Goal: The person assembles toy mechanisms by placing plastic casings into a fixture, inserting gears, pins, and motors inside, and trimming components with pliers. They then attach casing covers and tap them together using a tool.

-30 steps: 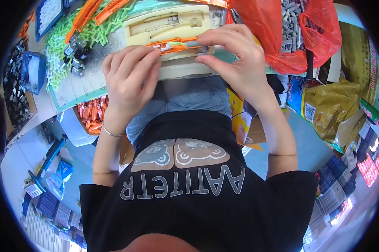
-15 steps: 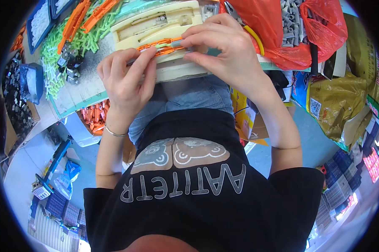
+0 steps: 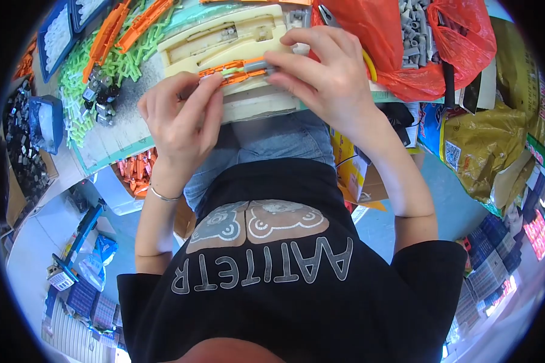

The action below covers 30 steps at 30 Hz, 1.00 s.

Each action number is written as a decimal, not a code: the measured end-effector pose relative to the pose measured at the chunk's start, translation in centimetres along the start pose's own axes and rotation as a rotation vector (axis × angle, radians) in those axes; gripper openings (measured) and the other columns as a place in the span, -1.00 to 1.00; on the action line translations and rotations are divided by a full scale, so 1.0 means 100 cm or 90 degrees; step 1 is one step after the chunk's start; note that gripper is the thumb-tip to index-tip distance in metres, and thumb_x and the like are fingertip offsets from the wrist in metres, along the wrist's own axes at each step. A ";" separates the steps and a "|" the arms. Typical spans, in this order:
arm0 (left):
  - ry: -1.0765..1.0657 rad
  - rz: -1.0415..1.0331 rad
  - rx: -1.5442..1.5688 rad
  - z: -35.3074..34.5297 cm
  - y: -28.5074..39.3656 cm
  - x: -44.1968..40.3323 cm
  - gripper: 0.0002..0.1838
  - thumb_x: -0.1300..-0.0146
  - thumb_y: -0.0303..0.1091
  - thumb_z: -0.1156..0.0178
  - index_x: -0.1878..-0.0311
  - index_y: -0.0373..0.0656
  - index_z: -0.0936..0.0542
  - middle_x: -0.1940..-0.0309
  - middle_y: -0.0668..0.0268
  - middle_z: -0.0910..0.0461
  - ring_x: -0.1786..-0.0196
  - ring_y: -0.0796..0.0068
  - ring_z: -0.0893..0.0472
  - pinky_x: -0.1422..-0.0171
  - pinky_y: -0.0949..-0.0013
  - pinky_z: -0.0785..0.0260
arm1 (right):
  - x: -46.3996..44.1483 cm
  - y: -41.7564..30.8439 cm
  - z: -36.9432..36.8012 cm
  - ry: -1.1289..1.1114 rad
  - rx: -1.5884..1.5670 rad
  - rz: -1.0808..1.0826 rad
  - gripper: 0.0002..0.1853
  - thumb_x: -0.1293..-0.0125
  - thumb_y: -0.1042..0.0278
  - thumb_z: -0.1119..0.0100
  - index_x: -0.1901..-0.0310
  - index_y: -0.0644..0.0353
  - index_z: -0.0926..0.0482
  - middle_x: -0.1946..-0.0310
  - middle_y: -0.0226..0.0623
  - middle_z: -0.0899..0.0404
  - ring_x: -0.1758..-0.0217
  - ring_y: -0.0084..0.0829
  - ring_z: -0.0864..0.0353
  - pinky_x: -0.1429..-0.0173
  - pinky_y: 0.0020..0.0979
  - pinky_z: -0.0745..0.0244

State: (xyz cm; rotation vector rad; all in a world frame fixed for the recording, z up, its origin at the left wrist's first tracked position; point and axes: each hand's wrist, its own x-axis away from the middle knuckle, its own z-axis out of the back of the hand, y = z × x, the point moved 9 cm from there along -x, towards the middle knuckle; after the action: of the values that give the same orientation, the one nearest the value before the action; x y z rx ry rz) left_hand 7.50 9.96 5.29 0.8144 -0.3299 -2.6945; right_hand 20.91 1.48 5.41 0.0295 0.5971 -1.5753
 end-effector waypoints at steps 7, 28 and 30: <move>0.071 0.122 -0.046 0.032 -0.082 -0.034 -0.80 -0.09 -0.40 -0.23 0.17 -0.08 -0.60 0.10 0.30 -0.56 -0.01 0.26 -0.48 -0.10 0.24 -0.19 | -0.014 0.005 0.023 0.091 -0.158 -0.074 -0.66 -0.07 0.50 -0.34 0.07 0.23 -0.59 0.05 -0.23 -0.54 -0.04 -0.30 -0.48 -0.14 -0.36 -0.34; 0.126 0.119 0.286 0.043 -0.073 -0.027 -0.56 -0.11 -0.37 -0.38 0.01 -0.25 -0.41 0.13 0.22 -0.58 0.15 0.37 -0.57 0.08 0.41 -0.42 | -0.097 -0.027 -0.015 -0.047 -0.002 0.075 -0.56 -0.11 0.48 -0.23 -0.09 0.08 -0.54 0.11 -0.26 -0.53 0.00 -0.21 -0.48 -0.07 -0.26 -0.37; 0.129 0.144 0.217 0.059 -0.094 -0.031 -0.56 -0.10 -0.34 -0.37 0.00 -0.25 -0.44 0.12 0.17 -0.57 0.11 0.29 -0.56 0.03 0.33 -0.40 | -0.096 -0.019 -0.011 -0.056 0.001 0.052 -0.57 -0.11 0.49 -0.22 -0.07 0.10 -0.54 0.23 -0.27 -0.54 0.10 -0.21 -0.50 -0.01 -0.28 -0.39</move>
State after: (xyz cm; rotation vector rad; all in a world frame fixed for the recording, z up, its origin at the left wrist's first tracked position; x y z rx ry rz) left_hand 4.51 20.54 8.81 1.0619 -0.7964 -2.3532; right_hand 19.85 10.66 8.67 -0.0140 0.5204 -1.4893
